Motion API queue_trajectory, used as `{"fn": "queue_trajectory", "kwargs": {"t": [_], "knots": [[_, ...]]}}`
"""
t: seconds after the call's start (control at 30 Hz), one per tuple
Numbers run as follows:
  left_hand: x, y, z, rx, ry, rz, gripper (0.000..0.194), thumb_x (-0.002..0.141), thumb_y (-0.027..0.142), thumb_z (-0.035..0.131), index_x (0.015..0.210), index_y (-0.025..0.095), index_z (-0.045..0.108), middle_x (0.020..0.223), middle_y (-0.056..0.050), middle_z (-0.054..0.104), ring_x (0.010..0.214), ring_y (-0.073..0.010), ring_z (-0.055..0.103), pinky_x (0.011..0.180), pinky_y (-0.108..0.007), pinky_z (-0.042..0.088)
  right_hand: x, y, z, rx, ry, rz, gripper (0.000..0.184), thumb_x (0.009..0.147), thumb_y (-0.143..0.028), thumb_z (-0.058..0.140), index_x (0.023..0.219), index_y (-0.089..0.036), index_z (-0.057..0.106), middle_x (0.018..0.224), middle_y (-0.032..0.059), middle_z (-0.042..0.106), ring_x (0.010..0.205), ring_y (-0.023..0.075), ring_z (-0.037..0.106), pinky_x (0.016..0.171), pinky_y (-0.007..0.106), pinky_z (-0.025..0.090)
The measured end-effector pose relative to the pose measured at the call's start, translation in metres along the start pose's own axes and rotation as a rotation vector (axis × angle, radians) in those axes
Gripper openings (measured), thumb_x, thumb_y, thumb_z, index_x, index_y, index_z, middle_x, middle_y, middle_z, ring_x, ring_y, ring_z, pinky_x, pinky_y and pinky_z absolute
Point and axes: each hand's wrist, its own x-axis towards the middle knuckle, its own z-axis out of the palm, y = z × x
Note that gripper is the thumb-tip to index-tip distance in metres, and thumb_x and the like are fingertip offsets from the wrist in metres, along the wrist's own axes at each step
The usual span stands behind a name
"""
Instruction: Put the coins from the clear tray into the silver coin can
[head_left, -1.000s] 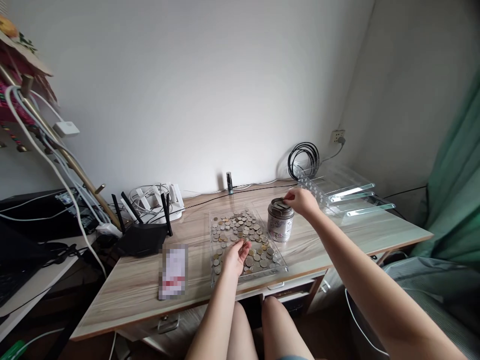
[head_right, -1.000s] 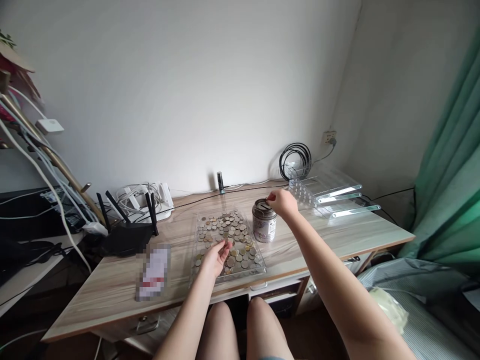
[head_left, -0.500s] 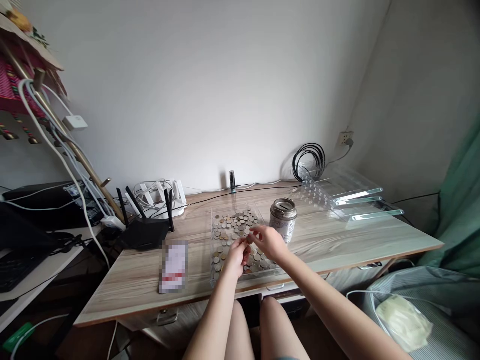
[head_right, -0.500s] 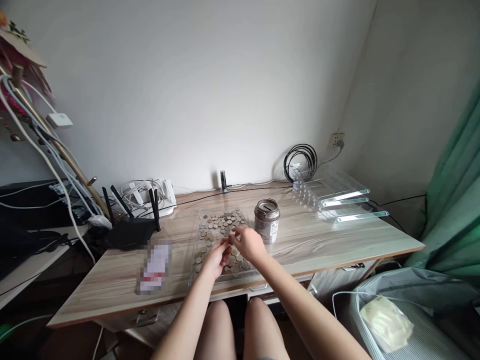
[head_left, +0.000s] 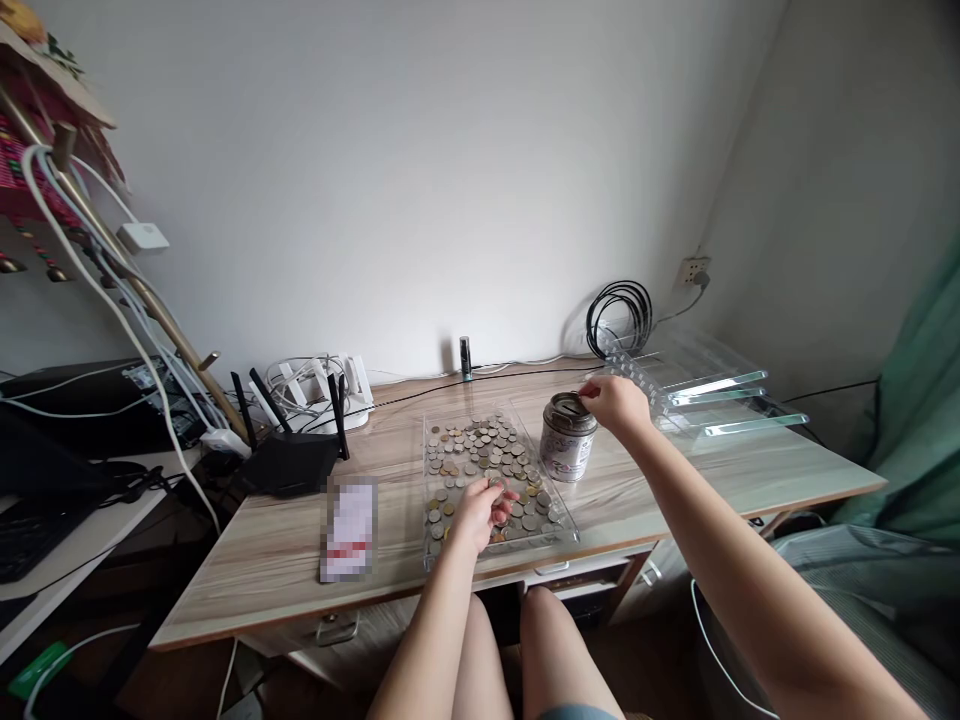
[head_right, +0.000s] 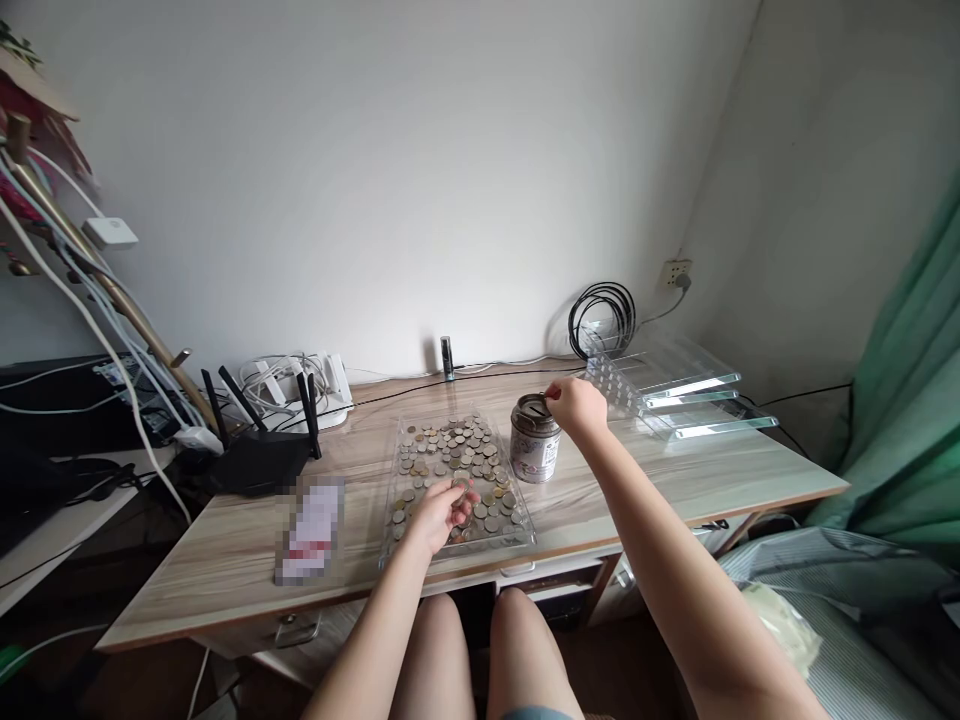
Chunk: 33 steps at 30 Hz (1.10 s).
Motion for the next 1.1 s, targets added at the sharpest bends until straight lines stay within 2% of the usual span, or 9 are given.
{"fn": "queue_trajectory", "kwargs": {"t": [0.27,0.4,0.47,0.57,0.7,0.83,0.93,1.03,1.1], "knots": [[-0.001,0.001,-0.001,0.080,-0.065,0.035,0.035,0.063,0.045,0.062,0.073,0.012,0.055,0.047,0.007,0.043,0.031,0.0011,0.025,0.033,-0.016,0.008,-0.010,-0.010,0.005,0.006,-0.113,-0.041,0.029,0.084,-0.032,0.046,0.109,-0.018,0.050,0.111,0.0068,0.050,0.094,0.0164,0.051,0.079,0.035,0.045],[-0.001,0.002,-0.002,0.012,-0.056,0.037,0.035,0.064,0.046,0.060,0.077,0.014,0.053,0.045,0.010,0.036,0.030,0.0007,0.020,0.032,-0.017,0.008,-0.047,-0.041,0.023,0.052,-0.199,-0.123,0.025,0.081,-0.034,0.048,0.096,-0.019,0.060,0.098,0.0067,0.059,0.080,0.0138,0.055,0.069,0.025,0.046],[0.000,0.001,-0.002,-0.007,-0.053,0.053,0.033,0.066,0.045,0.059,0.079,0.015,0.052,0.045,0.010,0.036,0.030,0.0003,0.020,0.032,-0.017,0.008,-0.071,-0.056,0.037,0.139,-0.361,-0.239,0.020,0.077,-0.033,0.051,0.089,-0.022,0.064,0.085,0.0032,0.063,0.068,0.0118,0.055,0.059,0.022,0.044],[0.000,-0.001,0.000,-0.028,-0.051,0.050,0.029,0.070,0.043,0.055,0.077,0.016,0.049,0.045,0.009,0.040,0.029,-0.0003,0.021,0.031,-0.016,0.010,-0.093,-0.071,0.052,0.218,-0.471,-0.294,0.014,0.072,-0.025,0.054,0.078,-0.021,0.065,0.074,0.0009,0.063,0.062,0.0116,0.054,0.057,0.022,0.041],[-0.001,0.001,0.001,-0.090,-0.078,0.014,0.015,0.075,0.024,0.045,0.082,0.012,0.052,0.050,0.003,0.049,0.031,-0.0024,0.032,0.032,-0.016,0.018,-0.082,-0.068,0.036,0.242,-0.358,-0.203,0.014,0.071,-0.027,0.053,0.074,-0.020,0.065,0.072,0.0024,0.064,0.063,0.0131,0.055,0.055,0.022,0.039],[-0.004,0.003,0.001,-0.067,-0.001,-0.026,0.021,0.070,0.005,0.040,0.087,0.009,0.051,0.060,-0.004,0.059,0.040,-0.0055,0.047,0.037,-0.015,0.030,-0.040,-0.044,-0.001,0.075,0.032,0.013,0.021,0.073,-0.035,0.050,0.081,-0.023,0.065,0.077,0.0028,0.064,0.068,0.0153,0.055,0.055,0.023,0.037],[-0.005,0.004,0.001,-0.028,-0.007,-0.013,0.016,0.072,0.006,0.042,0.085,0.011,0.049,0.068,-0.007,0.063,0.047,-0.0079,0.055,0.040,-0.016,0.034,-0.014,-0.025,-0.012,-0.110,0.005,0.100,0.016,0.067,-0.028,0.052,0.076,-0.024,0.065,0.077,0.0021,0.064,0.072,0.0166,0.055,0.053,0.023,0.035],[-0.005,0.001,0.002,0.019,-0.019,0.013,0.004,0.074,0.016,0.049,0.077,0.013,0.049,0.069,-0.006,0.063,0.049,-0.0084,0.057,0.038,-0.014,0.032,-0.004,-0.016,-0.009,-0.184,-0.096,0.076,0.016,0.065,-0.024,0.052,0.072,-0.024,0.066,0.077,0.0025,0.065,0.073,0.0164,0.055,0.052,0.023,0.034],[-0.005,0.001,0.002,0.071,-0.030,0.021,0.012,0.074,0.024,0.054,0.072,0.013,0.051,0.063,-0.005,0.061,0.042,-0.0062,0.053,0.035,-0.014,0.027,-0.006,-0.017,-0.005,-0.191,-0.066,0.023,0.017,0.067,-0.028,0.052,0.074,-0.023,0.067,0.080,0.0031,0.065,0.078,0.0176,0.055,0.054,0.023,0.035]]}}
